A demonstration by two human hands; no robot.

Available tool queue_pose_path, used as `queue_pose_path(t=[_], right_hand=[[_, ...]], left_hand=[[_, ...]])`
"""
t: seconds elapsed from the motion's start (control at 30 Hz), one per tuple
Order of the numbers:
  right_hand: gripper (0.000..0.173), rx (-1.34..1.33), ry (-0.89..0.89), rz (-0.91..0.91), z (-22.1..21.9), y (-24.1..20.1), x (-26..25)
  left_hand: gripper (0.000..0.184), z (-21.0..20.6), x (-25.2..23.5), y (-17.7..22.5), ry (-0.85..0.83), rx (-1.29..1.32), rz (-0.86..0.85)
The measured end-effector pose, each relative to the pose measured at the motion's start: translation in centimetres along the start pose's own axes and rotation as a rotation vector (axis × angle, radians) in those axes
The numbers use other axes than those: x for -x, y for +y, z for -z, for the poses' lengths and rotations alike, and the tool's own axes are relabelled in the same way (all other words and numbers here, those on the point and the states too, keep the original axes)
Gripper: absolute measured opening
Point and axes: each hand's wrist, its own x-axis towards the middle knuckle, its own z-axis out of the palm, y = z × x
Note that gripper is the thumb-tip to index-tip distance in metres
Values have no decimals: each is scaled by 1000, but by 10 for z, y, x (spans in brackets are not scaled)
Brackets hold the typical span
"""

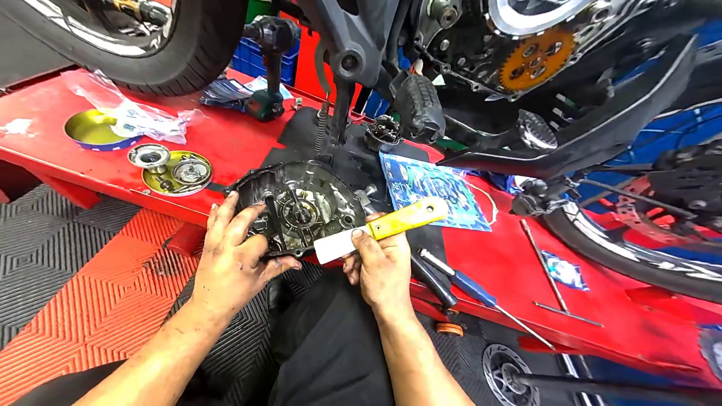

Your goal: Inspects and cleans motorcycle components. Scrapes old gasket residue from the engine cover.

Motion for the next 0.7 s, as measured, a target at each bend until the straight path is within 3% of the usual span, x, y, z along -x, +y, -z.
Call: queue_pose_path(t=[0.23,0.37,0.5,0.6,0.7], right_hand=[[23,-84,-85,-56,-3,3,1],[22,-161,-43,-129,1,8,-5],[24,-131,-182,-100,-10,5,4],[24,-113,-69,-104,-2,6,-5],[23,-84,-162,-100,-9,7,4]], left_hand=[[61,0,0,3,-9,-29,10],[61,-1,0,3,0,-50,14],[55,-4,1,2,-15,-43,10],[61,-3,-2,3,1,-57,9],[51,-4,1,3,-19,-54,18]])
